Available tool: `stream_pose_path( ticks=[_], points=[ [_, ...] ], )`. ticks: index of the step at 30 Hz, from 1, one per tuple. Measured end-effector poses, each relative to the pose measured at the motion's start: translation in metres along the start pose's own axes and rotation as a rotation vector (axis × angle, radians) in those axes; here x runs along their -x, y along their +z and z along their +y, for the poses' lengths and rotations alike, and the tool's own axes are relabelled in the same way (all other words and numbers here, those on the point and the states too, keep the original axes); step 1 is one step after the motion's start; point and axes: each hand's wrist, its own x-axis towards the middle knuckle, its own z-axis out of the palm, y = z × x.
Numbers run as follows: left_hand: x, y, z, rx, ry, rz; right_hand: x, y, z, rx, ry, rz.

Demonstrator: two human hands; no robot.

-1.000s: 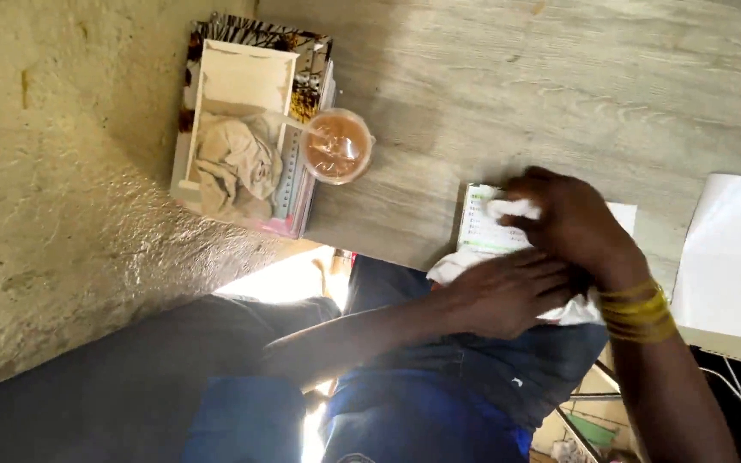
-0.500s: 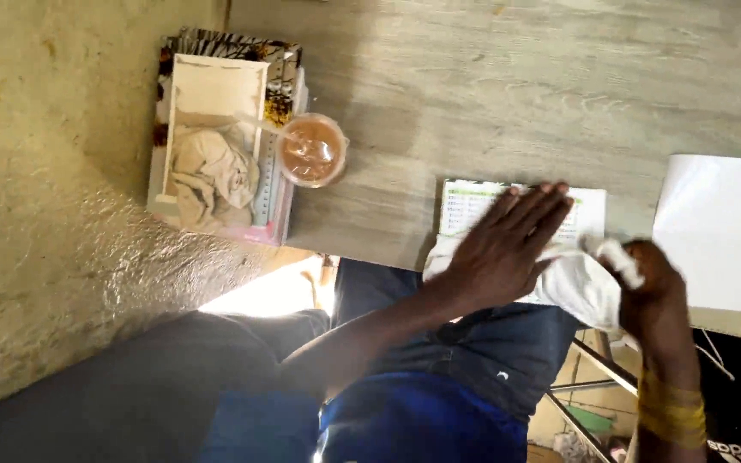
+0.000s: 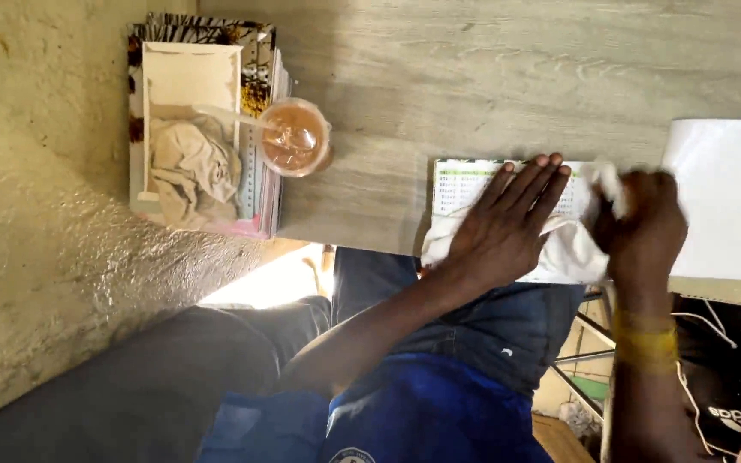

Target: The person sits on the floor and repeatedly wipes a printed paper with a white cloth. They flip the paper over and continue wiping both sides, then place it back on a stack.

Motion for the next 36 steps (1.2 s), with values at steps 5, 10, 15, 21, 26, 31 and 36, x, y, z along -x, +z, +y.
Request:
stream_pose_path(
  ticks=[5,10,15,21,26,31,36],
  points=[
    [-0.001,-0.005,-0.003,0.005,0.014,0.013,0.075,-0.040,-0.052,0.098,0.166,-0.139],
    [0.026,-0.002,0.022,0.194,0.007,0.018,0.066,-0.046,-0.058,0.012,0.225,-0.210],
    [0.011,-0.011,-0.038,0.048,0.046,-0.056,0.064,-0.046,-0.049,0.029,0.204,-0.237],
    [0.029,-0.008,-0.005,0.125,0.185,-0.094,0.059,-0.046,-0.053,0.031,0.234,-0.272],
    [0.016,0.002,-0.028,0.106,0.226,-0.116,0.061,-0.049,-0.053,0.071,0.253,-0.308],
    [-0.005,-0.006,-0.063,-0.284,0.091,-0.182,0.051,-0.056,-0.060,0.106,0.320,-0.384],
    [0.022,-0.025,-0.008,0.075,0.144,-0.091,0.002,-0.046,-0.047,0.193,0.319,-0.492]
  ],
)
